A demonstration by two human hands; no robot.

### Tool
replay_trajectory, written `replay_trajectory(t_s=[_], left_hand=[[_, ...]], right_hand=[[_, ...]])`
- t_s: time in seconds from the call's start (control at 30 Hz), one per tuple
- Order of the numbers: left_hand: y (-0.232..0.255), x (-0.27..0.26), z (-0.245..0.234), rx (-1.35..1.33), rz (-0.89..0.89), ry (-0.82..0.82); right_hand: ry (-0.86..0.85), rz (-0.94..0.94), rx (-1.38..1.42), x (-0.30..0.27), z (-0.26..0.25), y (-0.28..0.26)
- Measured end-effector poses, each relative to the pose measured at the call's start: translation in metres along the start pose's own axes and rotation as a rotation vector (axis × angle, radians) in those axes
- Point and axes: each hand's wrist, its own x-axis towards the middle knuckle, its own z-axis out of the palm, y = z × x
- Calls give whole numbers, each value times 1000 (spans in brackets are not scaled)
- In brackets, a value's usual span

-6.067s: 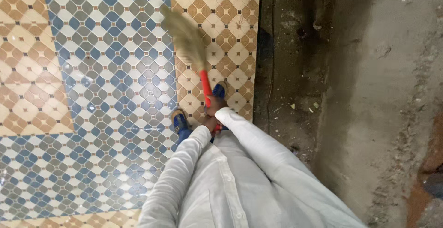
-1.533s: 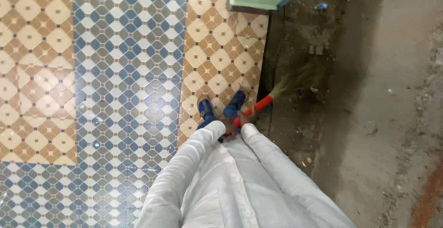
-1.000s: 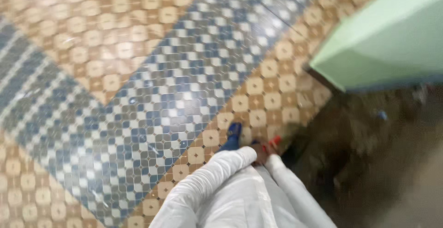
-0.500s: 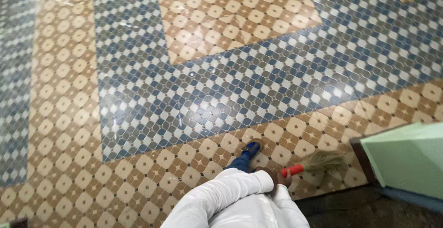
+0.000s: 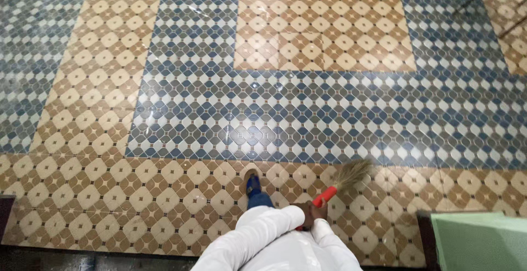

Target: The person sweeps the tiled floor using a broom, pushing debris along the edges and across the main area.

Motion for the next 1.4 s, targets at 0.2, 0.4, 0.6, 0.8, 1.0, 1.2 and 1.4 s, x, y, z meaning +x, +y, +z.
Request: replay_trajectory(t_s=[0.2,0.4,0.6,0.8,1.0,1.2,1.4], left_hand=[[-65,-17,-63,-72,-98,104],[-161,-42,-154,-201,-309,251],[-243,-66,-231,-371,-552,393],[-285,-81,-284,-568,-624,509],[-296,-90,-297,-499,-564,652],[-287,-90,-302,-405,-507,548],[-270,-55,-338,-237,-264,469]], right_hand=[[-60,-72,-284,5,39,-36],[-29,-89,-600,33,47,-39],[39,-93,-798,78,27,-29],[-38,-158,-848,89,67,-65],[-111,-184,-888,50,138,-178],[-129,-323,-1012,32,195,-254],[-394,-304,-636,108,259,-264]])
